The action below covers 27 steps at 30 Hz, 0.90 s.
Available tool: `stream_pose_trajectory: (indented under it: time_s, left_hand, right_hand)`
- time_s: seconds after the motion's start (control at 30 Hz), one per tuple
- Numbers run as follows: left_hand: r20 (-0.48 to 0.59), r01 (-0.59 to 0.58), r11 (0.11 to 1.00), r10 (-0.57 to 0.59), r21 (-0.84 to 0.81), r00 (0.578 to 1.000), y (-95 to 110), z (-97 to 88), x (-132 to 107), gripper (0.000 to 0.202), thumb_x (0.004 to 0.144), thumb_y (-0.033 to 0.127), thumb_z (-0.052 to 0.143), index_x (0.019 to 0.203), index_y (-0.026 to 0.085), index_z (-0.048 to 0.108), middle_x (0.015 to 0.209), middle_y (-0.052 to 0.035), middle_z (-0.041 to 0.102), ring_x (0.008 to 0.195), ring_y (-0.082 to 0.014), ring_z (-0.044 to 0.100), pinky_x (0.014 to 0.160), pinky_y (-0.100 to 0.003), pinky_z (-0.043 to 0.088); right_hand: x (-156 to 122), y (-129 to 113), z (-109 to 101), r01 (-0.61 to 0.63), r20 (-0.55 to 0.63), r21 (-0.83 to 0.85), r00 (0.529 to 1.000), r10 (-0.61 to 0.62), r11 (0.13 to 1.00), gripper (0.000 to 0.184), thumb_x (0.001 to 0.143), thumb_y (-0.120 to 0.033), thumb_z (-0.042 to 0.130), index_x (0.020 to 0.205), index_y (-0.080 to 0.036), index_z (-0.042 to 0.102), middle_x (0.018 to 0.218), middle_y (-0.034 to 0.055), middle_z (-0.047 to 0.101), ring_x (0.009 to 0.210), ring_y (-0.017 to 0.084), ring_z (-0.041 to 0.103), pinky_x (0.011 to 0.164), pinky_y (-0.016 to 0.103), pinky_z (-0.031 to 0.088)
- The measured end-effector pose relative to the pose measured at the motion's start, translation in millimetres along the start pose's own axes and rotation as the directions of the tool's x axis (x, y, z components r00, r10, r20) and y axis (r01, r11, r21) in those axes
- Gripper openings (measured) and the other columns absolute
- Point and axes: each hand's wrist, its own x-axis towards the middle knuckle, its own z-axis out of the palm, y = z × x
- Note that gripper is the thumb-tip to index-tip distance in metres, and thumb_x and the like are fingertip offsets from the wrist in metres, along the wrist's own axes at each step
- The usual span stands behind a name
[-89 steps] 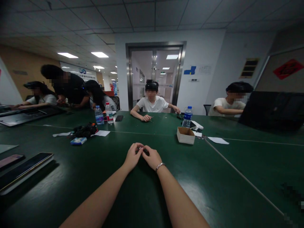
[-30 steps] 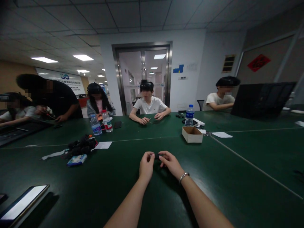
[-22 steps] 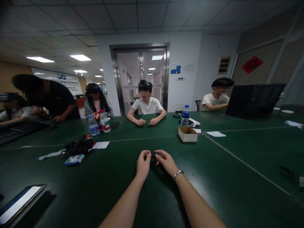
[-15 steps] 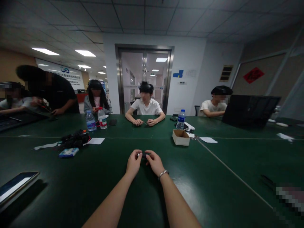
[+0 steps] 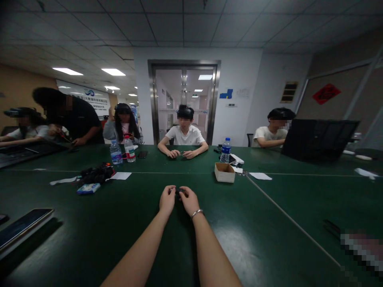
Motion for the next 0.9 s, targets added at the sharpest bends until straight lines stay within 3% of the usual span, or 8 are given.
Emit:
stream_pose_trajectory:
  time_s: [0.1, 0.33, 0.63, 0.9]
  left_hand:
    - [-0.007, -0.034, 0.999, 0.034, 0.02, 0.999, -2, 3.8, -3, 0.019, 0.081, 0.03, 0.044, 0.092, 0.023, 0.057, 0.1, -0.0063, 0.057, 0.089, -0.0206, 0.053, 0.077, -0.032, 0.04]
    - [0.062, -0.143, 0.989, 0.14, 0.044, 0.988, -13, 3.0, 0, 0.016, 0.08, 0.026, 0.047, 0.091, 0.023, 0.058, 0.098, -0.0042, 0.059, 0.088, -0.0171, 0.055, 0.078, -0.028, 0.04]
    - [0.133, -0.207, 0.978, 0.204, 0.01, 0.97, -24, 2.0, 1, 0.016, 0.079, 0.025, 0.05, 0.092, 0.022, 0.057, 0.094, -0.0036, 0.063, 0.085, -0.0152, 0.058, 0.077, -0.026, 0.044]
    - [0.195, -0.246, 0.959, 0.27, -0.139, 0.943, -23, -8.9, -10, 0.023, 0.075, 0.026, 0.058, 0.096, 0.018, 0.056, 0.087, -0.0052, 0.063, 0.08, -0.015, 0.06, 0.073, -0.026, 0.046]
  right_hand:
    - [-1, 1, -2, 0.028, 0.003, -0.024, 1.0, -0.028, 0.999, 0.028, 0.074, -0.019, 0.049, 0.101, -0.016, 0.056, 0.085, 0.004, 0.063, 0.071, 0.014, 0.061, 0.071, 0.029, 0.05]
    - [-7, -5, -3, 0.174, 0.026, -0.305, 0.984, -0.175, 0.936, 0.032, 0.071, -0.012, 0.051, 0.1, -0.021, 0.061, 0.098, 0.0025, 0.064, 0.092, 0.016, 0.058, 0.087, 0.03, 0.043]
    - [-20, -14, -6, 0.142, 0.003, -0.513, 0.986, -0.164, 0.847, 0.026, 0.071, -0.016, 0.057, 0.095, -0.023, 0.061, 0.092, 0.0019, 0.063, 0.086, 0.016, 0.057, 0.078, 0.027, 0.042]
    - [-32, -27, -5, 0.15, 0.059, -0.617, 0.988, -0.145, 0.773, 0.016, 0.078, -0.023, 0.053, 0.094, -0.024, 0.058, 0.088, 0.0024, 0.061, 0.081, 0.015, 0.056, 0.07, 0.023, 0.039]
